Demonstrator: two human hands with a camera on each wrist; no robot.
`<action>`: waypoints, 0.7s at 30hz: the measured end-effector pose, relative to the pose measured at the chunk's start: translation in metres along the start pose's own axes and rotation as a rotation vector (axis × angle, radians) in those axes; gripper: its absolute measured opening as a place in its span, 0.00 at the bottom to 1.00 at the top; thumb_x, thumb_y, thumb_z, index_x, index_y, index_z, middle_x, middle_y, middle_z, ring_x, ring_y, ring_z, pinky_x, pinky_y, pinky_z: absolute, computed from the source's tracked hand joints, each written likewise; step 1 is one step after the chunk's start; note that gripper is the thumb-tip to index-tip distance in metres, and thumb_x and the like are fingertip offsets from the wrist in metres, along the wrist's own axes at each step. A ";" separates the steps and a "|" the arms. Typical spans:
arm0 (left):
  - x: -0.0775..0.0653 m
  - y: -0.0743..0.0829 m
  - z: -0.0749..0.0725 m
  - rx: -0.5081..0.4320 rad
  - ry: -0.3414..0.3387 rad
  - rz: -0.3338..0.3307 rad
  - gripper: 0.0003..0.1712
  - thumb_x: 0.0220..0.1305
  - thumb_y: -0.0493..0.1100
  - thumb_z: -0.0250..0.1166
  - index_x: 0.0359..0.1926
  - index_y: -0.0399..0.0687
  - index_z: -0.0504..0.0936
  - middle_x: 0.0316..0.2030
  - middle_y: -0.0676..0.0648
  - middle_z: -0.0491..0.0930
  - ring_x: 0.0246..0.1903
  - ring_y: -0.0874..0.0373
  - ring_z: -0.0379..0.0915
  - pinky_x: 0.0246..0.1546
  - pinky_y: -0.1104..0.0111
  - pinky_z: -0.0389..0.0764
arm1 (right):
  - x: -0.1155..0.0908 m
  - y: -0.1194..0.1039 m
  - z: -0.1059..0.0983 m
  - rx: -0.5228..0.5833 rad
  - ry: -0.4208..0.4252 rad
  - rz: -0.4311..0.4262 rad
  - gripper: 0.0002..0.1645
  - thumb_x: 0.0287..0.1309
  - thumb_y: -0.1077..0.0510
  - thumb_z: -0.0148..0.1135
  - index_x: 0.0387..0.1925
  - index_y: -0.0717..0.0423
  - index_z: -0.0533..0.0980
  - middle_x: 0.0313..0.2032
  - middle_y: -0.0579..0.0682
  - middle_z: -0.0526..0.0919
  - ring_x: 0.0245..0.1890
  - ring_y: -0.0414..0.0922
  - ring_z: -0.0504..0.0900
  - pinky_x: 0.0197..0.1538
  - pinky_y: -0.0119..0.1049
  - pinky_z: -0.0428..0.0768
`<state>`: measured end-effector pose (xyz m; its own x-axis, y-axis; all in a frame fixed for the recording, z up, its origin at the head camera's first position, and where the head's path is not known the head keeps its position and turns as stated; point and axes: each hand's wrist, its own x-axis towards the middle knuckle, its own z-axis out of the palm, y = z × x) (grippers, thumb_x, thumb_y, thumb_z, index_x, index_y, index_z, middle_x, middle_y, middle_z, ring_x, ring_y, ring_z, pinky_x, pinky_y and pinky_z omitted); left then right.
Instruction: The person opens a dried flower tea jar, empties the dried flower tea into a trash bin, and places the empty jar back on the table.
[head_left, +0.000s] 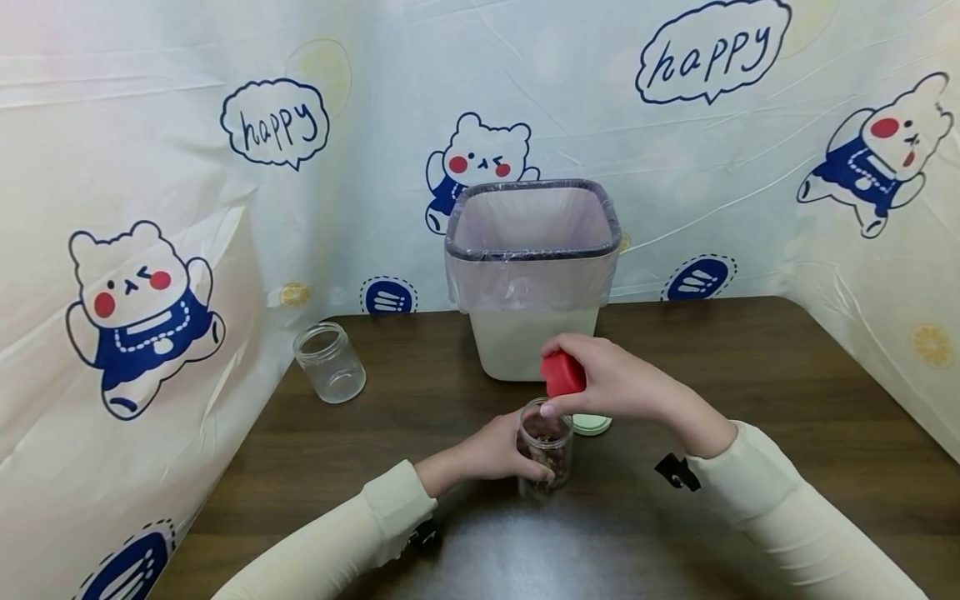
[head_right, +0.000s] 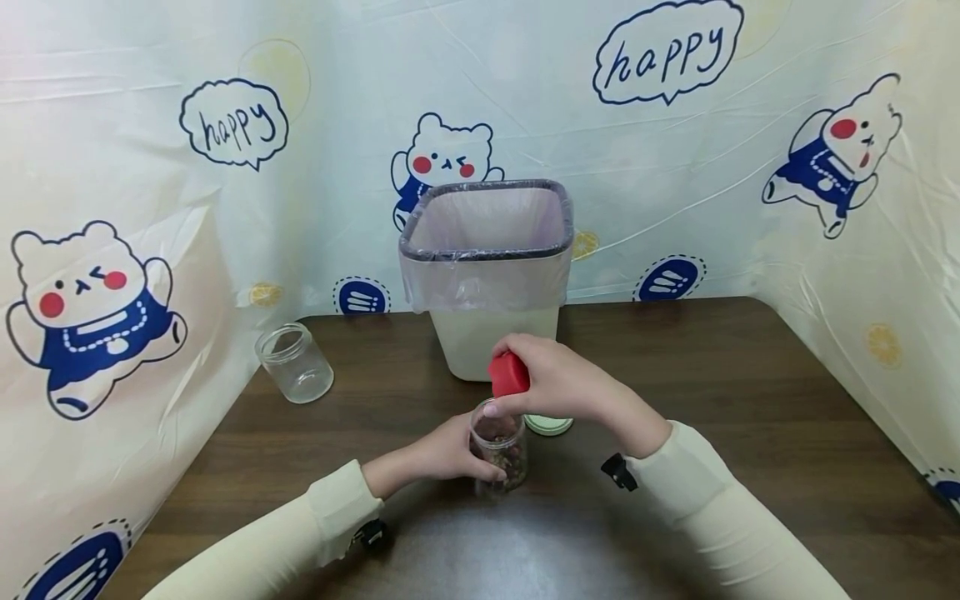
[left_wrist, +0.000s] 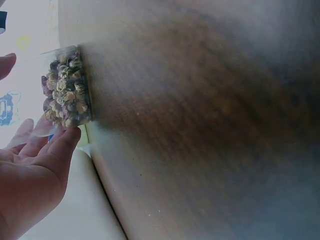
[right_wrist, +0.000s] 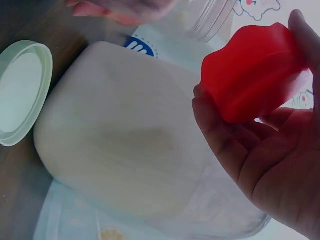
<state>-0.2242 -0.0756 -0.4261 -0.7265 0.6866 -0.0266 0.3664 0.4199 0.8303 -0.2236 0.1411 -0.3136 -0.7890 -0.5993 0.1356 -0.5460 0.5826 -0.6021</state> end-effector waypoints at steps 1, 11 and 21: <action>0.000 0.000 0.000 -0.003 0.001 -0.001 0.38 0.49 0.43 0.77 0.61 0.49 0.70 0.51 0.53 0.79 0.45 0.66 0.75 0.46 0.71 0.75 | 0.000 0.001 -0.001 0.012 0.007 0.008 0.40 0.46 0.40 0.76 0.56 0.52 0.70 0.43 0.46 0.76 0.40 0.45 0.75 0.36 0.37 0.79; 0.003 -0.001 0.002 -0.009 0.020 0.014 0.32 0.48 0.42 0.78 0.54 0.50 0.74 0.49 0.53 0.80 0.44 0.67 0.75 0.45 0.71 0.75 | -0.004 0.025 -0.008 0.101 0.066 0.067 0.39 0.46 0.43 0.77 0.55 0.53 0.70 0.40 0.51 0.77 0.37 0.49 0.75 0.33 0.39 0.80; 0.003 -0.002 0.002 -0.009 0.020 0.020 0.32 0.48 0.42 0.78 0.54 0.51 0.74 0.51 0.55 0.79 0.49 0.66 0.73 0.47 0.72 0.74 | -0.009 0.043 -0.019 0.049 0.084 0.130 0.42 0.43 0.41 0.78 0.53 0.58 0.69 0.39 0.52 0.77 0.35 0.48 0.76 0.34 0.40 0.78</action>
<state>-0.2263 -0.0731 -0.4284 -0.7304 0.6830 0.0009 0.3756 0.4006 0.8357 -0.2456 0.1818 -0.3262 -0.8741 -0.4711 0.1183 -0.4248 0.6234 -0.6565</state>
